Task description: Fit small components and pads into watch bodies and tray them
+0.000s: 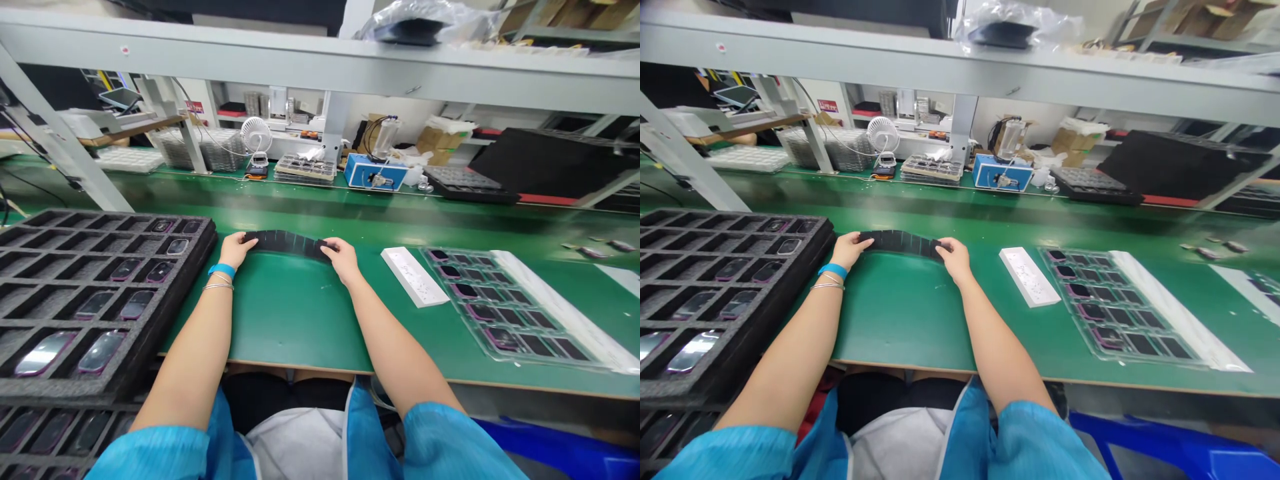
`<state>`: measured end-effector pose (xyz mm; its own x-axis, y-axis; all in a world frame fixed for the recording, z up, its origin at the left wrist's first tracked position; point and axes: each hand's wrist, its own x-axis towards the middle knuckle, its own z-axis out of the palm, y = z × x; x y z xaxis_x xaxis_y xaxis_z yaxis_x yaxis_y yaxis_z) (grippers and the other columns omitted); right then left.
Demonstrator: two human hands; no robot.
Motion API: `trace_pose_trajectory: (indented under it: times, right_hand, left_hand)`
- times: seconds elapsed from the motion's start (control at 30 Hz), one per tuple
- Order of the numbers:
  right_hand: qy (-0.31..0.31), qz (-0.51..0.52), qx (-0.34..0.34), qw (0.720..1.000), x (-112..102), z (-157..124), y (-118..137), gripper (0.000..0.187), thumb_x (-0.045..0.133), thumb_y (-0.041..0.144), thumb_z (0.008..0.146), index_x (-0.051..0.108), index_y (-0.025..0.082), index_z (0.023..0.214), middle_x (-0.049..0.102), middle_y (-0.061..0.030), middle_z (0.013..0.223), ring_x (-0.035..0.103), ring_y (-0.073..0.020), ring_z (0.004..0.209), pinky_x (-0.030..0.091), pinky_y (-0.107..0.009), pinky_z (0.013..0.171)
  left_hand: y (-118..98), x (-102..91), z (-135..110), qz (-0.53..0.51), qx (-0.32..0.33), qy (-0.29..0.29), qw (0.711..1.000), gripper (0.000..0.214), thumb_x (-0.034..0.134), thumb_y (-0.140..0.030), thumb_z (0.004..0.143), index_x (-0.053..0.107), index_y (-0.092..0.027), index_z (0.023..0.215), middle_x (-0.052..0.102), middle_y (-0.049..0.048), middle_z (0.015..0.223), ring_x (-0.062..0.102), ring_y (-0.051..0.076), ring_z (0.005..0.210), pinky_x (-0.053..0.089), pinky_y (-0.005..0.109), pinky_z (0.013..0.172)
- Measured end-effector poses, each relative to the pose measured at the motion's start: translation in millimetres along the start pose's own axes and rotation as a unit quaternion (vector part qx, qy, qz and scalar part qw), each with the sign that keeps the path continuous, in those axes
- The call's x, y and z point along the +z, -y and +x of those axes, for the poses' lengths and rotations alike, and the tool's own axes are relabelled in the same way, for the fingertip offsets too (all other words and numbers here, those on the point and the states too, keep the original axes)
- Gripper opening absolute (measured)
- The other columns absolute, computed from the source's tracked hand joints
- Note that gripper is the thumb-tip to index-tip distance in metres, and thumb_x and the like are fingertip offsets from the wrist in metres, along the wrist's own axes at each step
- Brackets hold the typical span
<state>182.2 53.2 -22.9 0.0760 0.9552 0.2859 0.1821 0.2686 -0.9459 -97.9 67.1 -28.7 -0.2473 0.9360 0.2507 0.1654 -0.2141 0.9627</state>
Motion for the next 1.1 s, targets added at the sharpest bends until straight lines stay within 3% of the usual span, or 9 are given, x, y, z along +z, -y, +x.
trace_pose_trajectory:
  times: [0.1, 0.2, 0.4, 0.57, 0.8, 1.1]
  right_hand:
    - [-0.022, 0.000, -0.020, 1.000, -0.5, 1.4, 0.1, 0.024, 0.062, 0.035, 0.068, 0.063, 0.016, 0.084, 0.068, -0.0072, 0.092, 0.063, -0.0195, 0.086, 0.048, -0.033, 0.081]
    - [0.000, -0.030, -0.026, 0.999, -0.8, 0.8, -4.4, 0.031, 0.064, 0.037, 0.067, 0.064, 0.017, 0.089, 0.068, -0.0080, 0.095, 0.063, -0.0201, 0.087, 0.049, -0.033, 0.080]
    - [0.019, -0.083, -0.022, 0.996, -1.3, 1.0, -14.1, 0.027, 0.061, 0.036, 0.068, 0.067, 0.017, 0.087, 0.070, -0.0074, 0.089, 0.064, -0.0225, 0.081, 0.049, -0.038, 0.078]
    - [0.013, -0.112, -0.032, 0.993, -2.0, 1.1, -11.4, 0.024, 0.061, 0.033, 0.068, 0.068, 0.017, 0.085, 0.070, -0.0086, 0.091, 0.063, -0.0252, 0.087, 0.046, -0.042, 0.086]
    - [0.007, -0.092, -0.059, 0.994, -1.8, -0.8, -8.5, 0.030, 0.058, 0.033, 0.073, 0.066, 0.017, 0.098, 0.067, -0.0088, 0.105, 0.062, -0.0219, 0.098, 0.047, -0.037, 0.089]
    - [0.011, -0.147, -0.086, 0.985, -9.6, -1.0, -1.7, 0.026, 0.052, 0.033, 0.078, 0.069, 0.017, 0.089, 0.070, -0.0075, 0.093, 0.064, -0.0204, 0.083, 0.048, -0.034, 0.079]
  left_hand:
    - [-1.7, 1.2, -0.3, -0.017, 0.020, -0.016, 1.000, 0.034, 0.074, -0.036, 0.059, 0.065, -0.015, 0.084, 0.068, 0.0058, 0.084, 0.062, 0.022, 0.086, 0.047, 0.034, 0.083]
    - [1.8, 0.8, -1.3, -0.017, 0.027, -0.016, 0.999, 0.045, 0.076, -0.032, 0.055, 0.065, -0.016, 0.096, 0.069, 0.0059, 0.088, 0.063, 0.022, 0.087, 0.047, 0.035, 0.086]
    - [17.1, -0.2, 2.0, -0.005, 0.012, -0.017, 1.000, 0.032, 0.074, -0.035, 0.058, 0.066, -0.013, 0.079, 0.070, 0.0093, 0.082, 0.064, 0.025, 0.082, 0.048, 0.038, 0.083]
    - [22.2, 0.4, 5.7, 0.000, 0.008, -0.018, 1.000, 0.031, 0.074, -0.035, 0.059, 0.067, -0.013, 0.080, 0.071, 0.0107, 0.084, 0.065, 0.026, 0.085, 0.048, 0.039, 0.085]
    - [23.7, -1.1, 5.8, 0.002, 0.012, -0.009, 1.000, 0.038, 0.076, -0.038, 0.057, 0.067, -0.012, 0.084, 0.071, 0.0114, 0.088, 0.064, 0.027, 0.088, 0.048, 0.039, 0.085]
    - [20.3, -3.9, 4.0, 0.026, 0.015, -0.005, 1.000, 0.039, 0.075, -0.044, 0.057, 0.069, -0.012, 0.079, 0.071, 0.0100, 0.082, 0.064, 0.028, 0.086, 0.048, 0.040, 0.083]
